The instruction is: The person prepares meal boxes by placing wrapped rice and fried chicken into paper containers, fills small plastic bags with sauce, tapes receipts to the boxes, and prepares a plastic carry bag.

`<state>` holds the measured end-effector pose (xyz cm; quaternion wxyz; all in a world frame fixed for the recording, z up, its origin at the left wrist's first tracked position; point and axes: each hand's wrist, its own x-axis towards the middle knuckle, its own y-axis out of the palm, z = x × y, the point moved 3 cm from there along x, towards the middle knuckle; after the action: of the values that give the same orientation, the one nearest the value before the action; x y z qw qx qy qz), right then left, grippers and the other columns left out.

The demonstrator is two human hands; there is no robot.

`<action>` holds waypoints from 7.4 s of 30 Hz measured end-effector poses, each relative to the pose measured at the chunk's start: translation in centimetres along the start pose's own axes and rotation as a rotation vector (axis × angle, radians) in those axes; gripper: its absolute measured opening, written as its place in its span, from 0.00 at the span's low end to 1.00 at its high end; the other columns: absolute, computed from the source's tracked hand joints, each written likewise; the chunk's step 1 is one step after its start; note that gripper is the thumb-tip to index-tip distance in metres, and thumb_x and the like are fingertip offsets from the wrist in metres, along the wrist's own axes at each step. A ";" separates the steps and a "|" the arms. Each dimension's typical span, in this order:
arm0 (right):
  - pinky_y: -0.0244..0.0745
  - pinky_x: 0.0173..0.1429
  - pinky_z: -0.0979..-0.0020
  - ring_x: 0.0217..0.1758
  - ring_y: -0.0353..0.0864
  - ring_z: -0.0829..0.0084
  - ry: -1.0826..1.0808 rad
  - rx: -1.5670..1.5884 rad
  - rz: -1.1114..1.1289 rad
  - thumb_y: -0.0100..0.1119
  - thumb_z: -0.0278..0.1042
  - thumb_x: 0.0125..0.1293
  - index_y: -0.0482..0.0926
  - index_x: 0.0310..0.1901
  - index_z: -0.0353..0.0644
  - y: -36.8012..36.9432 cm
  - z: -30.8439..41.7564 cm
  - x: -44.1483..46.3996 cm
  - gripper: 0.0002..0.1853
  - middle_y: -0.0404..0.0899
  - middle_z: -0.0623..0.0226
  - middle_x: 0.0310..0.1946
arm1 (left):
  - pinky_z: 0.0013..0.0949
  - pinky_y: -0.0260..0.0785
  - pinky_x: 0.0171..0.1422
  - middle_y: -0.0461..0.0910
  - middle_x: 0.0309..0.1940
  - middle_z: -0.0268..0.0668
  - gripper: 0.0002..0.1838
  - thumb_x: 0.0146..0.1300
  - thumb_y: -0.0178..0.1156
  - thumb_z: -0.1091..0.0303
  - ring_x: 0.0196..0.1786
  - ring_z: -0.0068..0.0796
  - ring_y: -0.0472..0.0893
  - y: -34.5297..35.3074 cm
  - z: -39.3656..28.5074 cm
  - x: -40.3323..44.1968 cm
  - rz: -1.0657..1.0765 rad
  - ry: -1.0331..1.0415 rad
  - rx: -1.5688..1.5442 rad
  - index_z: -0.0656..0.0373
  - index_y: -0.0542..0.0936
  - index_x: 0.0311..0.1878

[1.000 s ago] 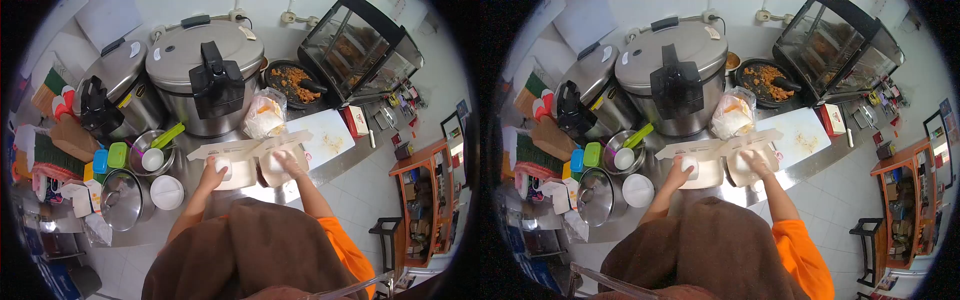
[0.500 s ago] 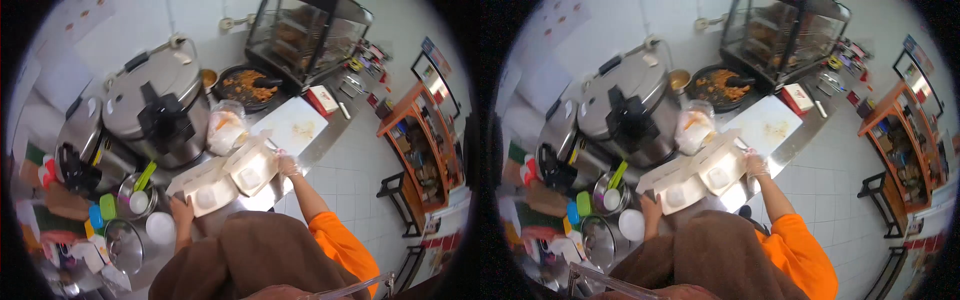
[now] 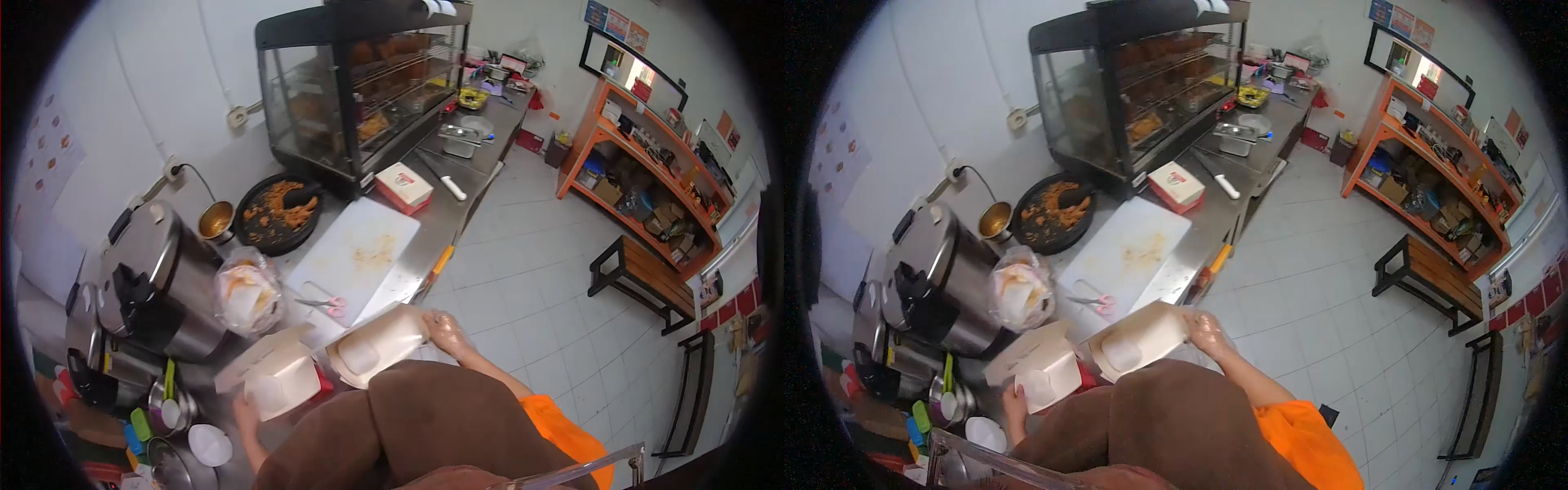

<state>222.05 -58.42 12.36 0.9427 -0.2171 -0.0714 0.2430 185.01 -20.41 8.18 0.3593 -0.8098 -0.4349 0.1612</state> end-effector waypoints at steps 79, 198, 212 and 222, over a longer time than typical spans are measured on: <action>0.61 0.63 0.60 0.63 0.65 0.49 -0.175 -0.350 0.216 0.45 0.42 0.67 0.71 0.55 0.33 -40.3 -28.5 65.4 0.22 0.69 0.41 0.56 | 0.26 0.69 0.43 0.80 0.39 0.38 0.14 0.68 0.51 0.63 0.41 0.25 0.79 57.2 -61.7 28.2 -0.009 -0.196 -0.732 0.64 0.72 0.48; 0.66 0.58 0.59 0.55 0.71 0.50 -0.733 -0.945 0.696 0.53 0.62 0.52 0.76 0.47 0.40 -29.1 1.7 105.6 0.32 0.73 0.49 0.50 | 0.30 0.63 0.61 0.77 0.47 0.38 0.16 0.64 0.56 0.65 0.54 0.27 0.74 63.9 -76.8 20.5 0.376 -0.578 -0.771 0.62 0.74 0.53; 0.59 0.66 0.58 0.65 0.64 0.55 -0.594 -0.777 0.674 0.50 0.75 0.46 0.71 0.58 0.49 -32.9 3.6 100.7 0.44 0.65 0.57 0.63 | 0.31 0.63 0.61 0.77 0.46 0.39 0.16 0.63 0.57 0.67 0.53 0.27 0.74 64.9 -76.9 19.4 0.317 -0.635 -0.834 0.63 0.74 0.53; 0.65 0.60 0.58 0.61 0.70 0.55 -0.554 -0.717 0.601 0.59 0.64 0.47 0.71 0.57 0.43 -32.5 3.5 101.3 0.40 0.70 0.55 0.59 | 0.31 0.63 0.61 0.77 0.46 0.39 0.17 0.62 0.58 0.68 0.53 0.28 0.74 65.4 -76.7 18.7 0.304 -0.645 -0.860 0.63 0.74 0.53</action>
<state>323.37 -33.19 32.88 0.6444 -0.4639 -0.3301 0.5104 278.16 -62.69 14.88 -0.1820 -0.8468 -0.4275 0.2589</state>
